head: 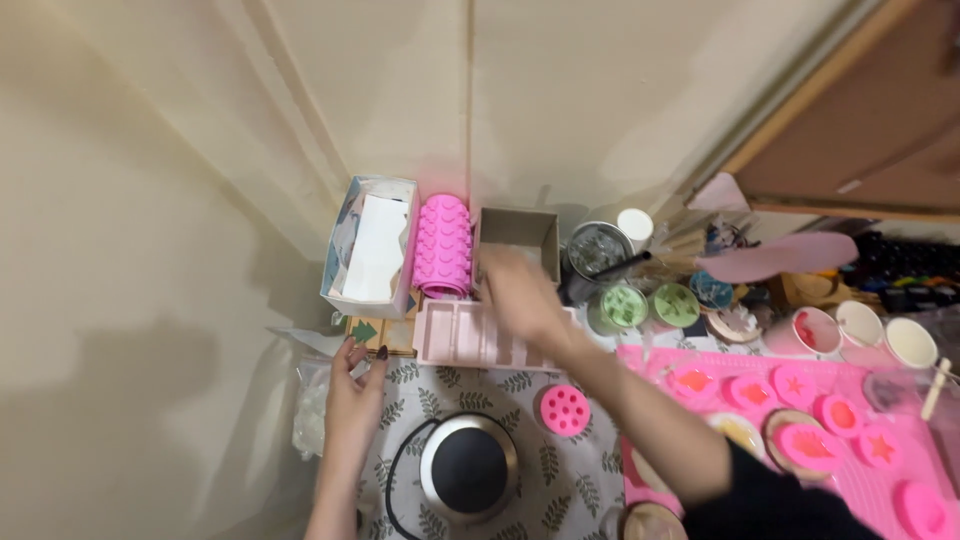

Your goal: The person wipes a glass cup with a tissue, wipes several silicone candle molds and a round wooden piece, wipes the hot plate and a metal melting pot, and wipes a metal pouring pitcher with a tissue at a craft work table.

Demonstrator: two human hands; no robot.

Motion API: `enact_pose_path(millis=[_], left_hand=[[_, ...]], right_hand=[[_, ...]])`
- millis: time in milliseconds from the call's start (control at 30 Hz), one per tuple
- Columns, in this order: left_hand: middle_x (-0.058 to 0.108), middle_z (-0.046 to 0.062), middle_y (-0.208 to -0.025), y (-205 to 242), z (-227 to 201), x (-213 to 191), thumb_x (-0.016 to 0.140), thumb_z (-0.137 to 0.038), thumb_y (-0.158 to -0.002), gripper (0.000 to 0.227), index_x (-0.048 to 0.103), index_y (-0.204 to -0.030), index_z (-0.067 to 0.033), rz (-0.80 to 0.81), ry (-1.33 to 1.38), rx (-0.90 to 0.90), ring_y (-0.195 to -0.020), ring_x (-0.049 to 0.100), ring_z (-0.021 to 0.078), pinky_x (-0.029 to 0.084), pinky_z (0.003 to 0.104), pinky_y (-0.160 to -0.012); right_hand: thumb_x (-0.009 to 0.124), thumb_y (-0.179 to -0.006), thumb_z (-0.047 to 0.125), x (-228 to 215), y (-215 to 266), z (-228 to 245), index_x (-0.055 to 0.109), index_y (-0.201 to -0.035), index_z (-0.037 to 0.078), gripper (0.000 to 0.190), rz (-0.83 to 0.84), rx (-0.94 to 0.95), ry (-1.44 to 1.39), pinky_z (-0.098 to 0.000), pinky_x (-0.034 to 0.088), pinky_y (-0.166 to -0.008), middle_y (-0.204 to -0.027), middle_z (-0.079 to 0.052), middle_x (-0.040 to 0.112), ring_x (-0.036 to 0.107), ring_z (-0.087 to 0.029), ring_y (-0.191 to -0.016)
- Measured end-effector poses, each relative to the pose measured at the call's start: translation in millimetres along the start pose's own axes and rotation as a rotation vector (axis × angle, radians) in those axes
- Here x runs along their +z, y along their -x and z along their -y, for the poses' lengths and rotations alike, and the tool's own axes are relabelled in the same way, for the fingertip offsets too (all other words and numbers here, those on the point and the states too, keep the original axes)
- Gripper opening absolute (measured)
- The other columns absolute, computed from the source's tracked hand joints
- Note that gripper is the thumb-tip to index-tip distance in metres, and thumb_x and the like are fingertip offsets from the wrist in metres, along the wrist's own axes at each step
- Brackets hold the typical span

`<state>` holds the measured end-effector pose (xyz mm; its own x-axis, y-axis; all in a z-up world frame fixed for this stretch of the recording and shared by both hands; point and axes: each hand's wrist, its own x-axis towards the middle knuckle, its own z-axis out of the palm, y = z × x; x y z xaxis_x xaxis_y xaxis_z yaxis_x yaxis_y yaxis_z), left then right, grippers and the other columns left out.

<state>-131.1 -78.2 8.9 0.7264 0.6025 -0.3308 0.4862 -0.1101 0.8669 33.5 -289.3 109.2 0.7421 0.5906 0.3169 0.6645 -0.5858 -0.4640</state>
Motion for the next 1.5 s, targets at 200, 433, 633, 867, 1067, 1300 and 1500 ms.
enact_pose_path(millis=[200,433,633,867,1067,1300,1500], left_hand=[[0.071,0.009,-0.074,123.1,-77.6,-13.9,0.054,-0.015,-0.094,0.070,0.032,-0.160,-0.0095,-0.124,0.024,0.188,-0.064,0.064,0.0122,0.051,0.024,-0.067],[0.050,0.003,-0.052,147.8,-64.9,47.8,0.054,-0.016,-0.099,0.048,0.064,-0.145,-0.0102,0.337,0.089,-0.003,-0.044,0.045,0.0095,0.038,0.027,-0.045],[0.056,0.006,-0.057,147.7,-69.6,131.3,0.045,-0.016,-0.098,0.061,0.035,-0.158,-0.0193,0.794,-0.071,-0.064,-0.042,0.049,0.0139,0.044,0.030,-0.043],[0.067,0.010,-0.069,160.8,-63.0,151.4,0.051,-0.016,-0.096,0.074,0.022,-0.163,-0.0247,0.736,-0.158,-0.078,-0.047,0.053,0.0150,0.049,0.033,-0.047],[0.073,0.013,-0.077,178.7,-49.0,146.7,0.057,-0.023,-0.095,0.081,0.015,-0.163,-0.0174,0.651,-0.263,-0.014,-0.053,0.060,0.0199,0.052,0.036,-0.053],[0.079,0.011,-0.083,207.5,-47.4,137.0,0.060,-0.036,-0.092,0.080,0.026,-0.160,-0.0096,0.620,-0.535,0.243,-0.073,0.072,0.0168,0.054,0.032,-0.074],[0.078,0.014,-0.077,216.8,-78.7,119.4,0.059,-0.036,-0.094,0.078,0.028,-0.162,-0.0138,0.648,-0.448,0.027,-0.064,0.067,0.0210,0.055,0.034,-0.068]], right_hand=[[0.063,-0.090,0.010,-65.0,171.7,62.7,0.050,-0.146,0.013,0.057,0.255,0.464,-0.445,-0.0380,0.055,-0.066,-0.083,-0.012,0.072,0.070,-0.027,-0.072],[0.064,-0.090,0.009,-121.4,308.9,37.3,0.066,-0.130,0.011,0.040,0.192,0.757,-0.508,-0.0327,0.059,-0.067,-0.077,-0.008,0.074,0.072,-0.016,-0.068],[0.063,-0.089,0.008,-168.0,350.7,22.3,0.071,-0.124,0.009,0.036,0.047,0.854,-0.328,-0.0319,0.058,-0.065,-0.077,-0.007,0.077,0.073,-0.015,-0.068],[0.065,-0.088,0.007,-199.4,385.8,24.0,0.068,-0.122,0.006,0.034,-0.039,0.870,-0.282,-0.0322,0.059,-0.070,-0.079,-0.010,0.076,0.074,-0.018,-0.071],[0.066,-0.091,0.014,-194.1,424.3,7.0,0.067,-0.124,0.009,0.034,0.075,0.999,-0.231,-0.0356,0.059,-0.072,-0.087,-0.012,0.076,0.076,-0.023,-0.077],[0.067,-0.089,0.019,-181.7,452.8,-19.7,0.066,-0.125,0.009,0.037,0.122,0.927,-0.155,-0.0397,0.059,-0.078,-0.096,-0.015,0.077,0.075,-0.030,-0.087],[0.068,-0.089,0.017,-173.8,435.9,-24.8,0.066,-0.122,0.008,0.034,0.135,0.853,-0.186,-0.0406,0.058,-0.077,-0.097,-0.014,0.076,0.075,-0.029,-0.086]])
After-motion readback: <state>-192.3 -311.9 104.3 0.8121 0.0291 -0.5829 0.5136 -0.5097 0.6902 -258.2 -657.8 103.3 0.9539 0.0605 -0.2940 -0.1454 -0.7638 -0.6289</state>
